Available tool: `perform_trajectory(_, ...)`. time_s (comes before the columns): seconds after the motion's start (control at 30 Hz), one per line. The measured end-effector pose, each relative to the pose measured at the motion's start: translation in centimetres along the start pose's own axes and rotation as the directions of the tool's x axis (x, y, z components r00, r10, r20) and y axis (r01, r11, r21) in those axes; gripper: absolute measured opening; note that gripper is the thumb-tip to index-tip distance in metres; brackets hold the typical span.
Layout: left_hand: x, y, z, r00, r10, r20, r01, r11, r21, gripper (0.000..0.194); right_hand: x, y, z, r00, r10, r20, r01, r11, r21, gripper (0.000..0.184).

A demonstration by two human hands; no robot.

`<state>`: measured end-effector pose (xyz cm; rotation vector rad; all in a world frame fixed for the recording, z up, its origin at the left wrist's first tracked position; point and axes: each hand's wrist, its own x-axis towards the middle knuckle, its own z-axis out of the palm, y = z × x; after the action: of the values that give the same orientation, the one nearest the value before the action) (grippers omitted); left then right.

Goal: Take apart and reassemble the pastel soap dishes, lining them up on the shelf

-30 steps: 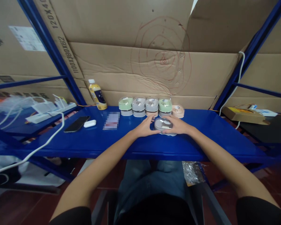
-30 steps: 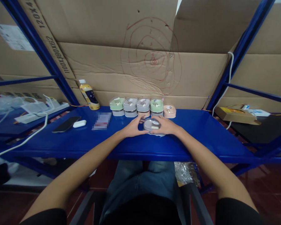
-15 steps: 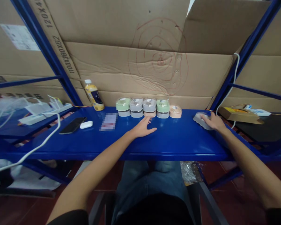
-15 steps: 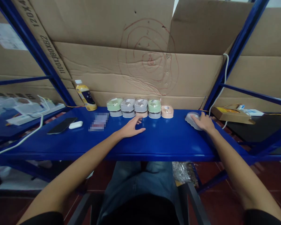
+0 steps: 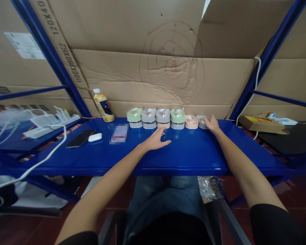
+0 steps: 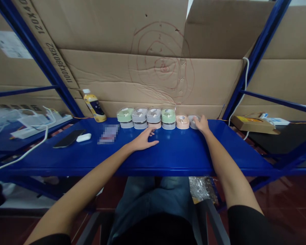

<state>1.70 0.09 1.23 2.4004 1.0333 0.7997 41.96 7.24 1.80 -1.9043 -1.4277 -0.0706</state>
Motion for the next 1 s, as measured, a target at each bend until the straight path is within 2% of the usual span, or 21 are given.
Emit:
perform_trajectory(0.07, 0.1, -0.1, 0.0, 1.000, 0.007, 0.000, -0.007, 1.000, 0.008, 0.075, -0.8, -0.7, -0.4, 0.997, -0.071, -0.038, 0.069, 0.997, -0.042, 0.080)
perform_trajectory(0.13, 0.1, -0.2, 0.0, 1.000, 0.004, 0.003, -0.004, 1.000, 0.006, 0.075, -1.7, -1.9, -0.7, 0.970, -0.239, -0.049, 0.232, 0.966, -0.112, 0.080)
perform_trajectory(0.17, 0.1, -0.1, 0.0, 1.000, -0.001, 0.002, 0.001, 1.000, 0.002, 0.075, -2.2, -2.7, -0.8, 0.940, -0.340, -0.019, 0.334, 0.931, -0.146, 0.078)
perform_trajectory(0.23, 0.0, 0.0, 0.0, 1.000, -0.013, -0.004, 0.013, 1.000, -0.010, 0.074, -3.2, -4.4, -0.6, 0.859, -0.497, 0.122, 0.511, 0.840, -0.184, 0.076)
perform_trajectory(0.27, 0.0, 0.1, -0.1, 1.000, -0.017, -0.005, 0.017, 1.000, -0.016, 0.075, -3.7, -5.2, -0.4, 0.820, -0.534, 0.209, 0.570, 0.799, -0.194, 0.076)
perform_trajectory(0.3, 0.0, 0.1, -0.1, 1.000, -0.019, -0.005, 0.019, 1.000, -0.020, 0.075, -4.2, -6.0, -0.1, 0.791, -0.542, 0.285, 0.603, 0.771, -0.206, 0.078)
perform_trajectory(0.37, -0.1, 0.2, -0.1, 1.000, -0.018, 0.000, 0.018, 1.000, -0.021, 0.075, -5.3, -7.1, 0.1, 0.768, -0.515, 0.380, 0.619, 0.748, -0.237, 0.081)
perform_trajectory(0.47, -0.1, 0.2, -0.1, 1.000, -0.020, 0.010, 0.020, 1.000, -0.006, 0.074, -7.6, -7.8, -0.9, 0.767, -0.494, 0.409, 0.619, 0.737, -0.271, 0.080)
perform_trajectory(0.57, 0.0, 0.3, -0.1, 1.000, -0.025, 0.012, 0.025, 1.000, -0.004, 0.076, -10.3, -8.0, -3.3, 0.759, -0.529, 0.380, 0.634, 0.733, -0.246, 0.069)
perform_trajectory(0.6, 0.0, 0.3, -0.1, 1.000, -0.022, 0.008, 0.023, 1.000, -0.010, 0.076, -11.0, -8.1, -4.2, 0.778, -0.523, 0.348, 0.614, 0.751, -0.242, 0.068)
perform_trajectory(0.63, 0.0, 0.3, -0.1, 1.000, -0.018, 0.001, 0.018, 1.000, -0.019, 0.076, -11.7, -8.2, -5.0, 0.817, -0.488, 0.307, 0.565, 0.784, -0.257, 0.071)
perform_trajectory(0.7, 0.0, 0.2, -0.1, 1.000, -0.005, -0.014, 0.004, 1.000, -0.028, 0.079, -12.5, -8.6, -6.1, 0.910, -0.336, 0.242, 0.401, 0.860, -0.315, 0.087)
perform_trajectory(0.73, 0.0, 0.1, -0.1, 1.000, 0.004, -0.021, -0.005, 1.000, -0.029, 0.082, -12.6, -8.9, -6.4, 0.937, -0.242, 0.251, 0.319, 0.884, -0.341, 0.094)
perform_trajectory(0.77, 0.0, 0.1, -0.1, 1.000, 0.015, -0.023, -0.016, 0.999, -0.033, 0.087, -12.6, -9.3, -6.4, 0.943, -0.163, 0.289, 0.263, 0.897, -0.354, 0.099)
perform_trajectory(0.8, 0.0, 0.0, -0.1, 0.999, 0.028, -0.022, -0.028, 0.999, -0.041, 0.093, -12.6, -9.7, -6.4, 0.929, -0.122, 0.349, 0.249, 0.904, -0.347, 0.099)
perform_trajectory(0.87, 0.1, -0.1, -0.3, 0.999, 0.050, -0.013, -0.051, 0.996, -0.076, 0.106, -12.6, -10.7, -5.9, 0.863, -0.184, 0.470, 0.332, 0.909, -0.253, 0.094)
perform_trajectory(0.93, 0.1, -0.1, -0.4, 0.997, 0.072, 0.002, -0.071, 0.991, -0.116, 0.117, -12.9, -11.9, -5.1, 0.771, -0.389, 0.505, 0.483, 0.873, -0.064, 0.091)
perform_trajectory(1.0, 0.1, 0.0, -0.6, 0.995, 0.103, 0.016, -0.100, 0.985, -0.143, 0.124, -13.2, -13.3, -4.3, 0.700, -0.573, 0.427, 0.578, 0.805, 0.134, 0.089)
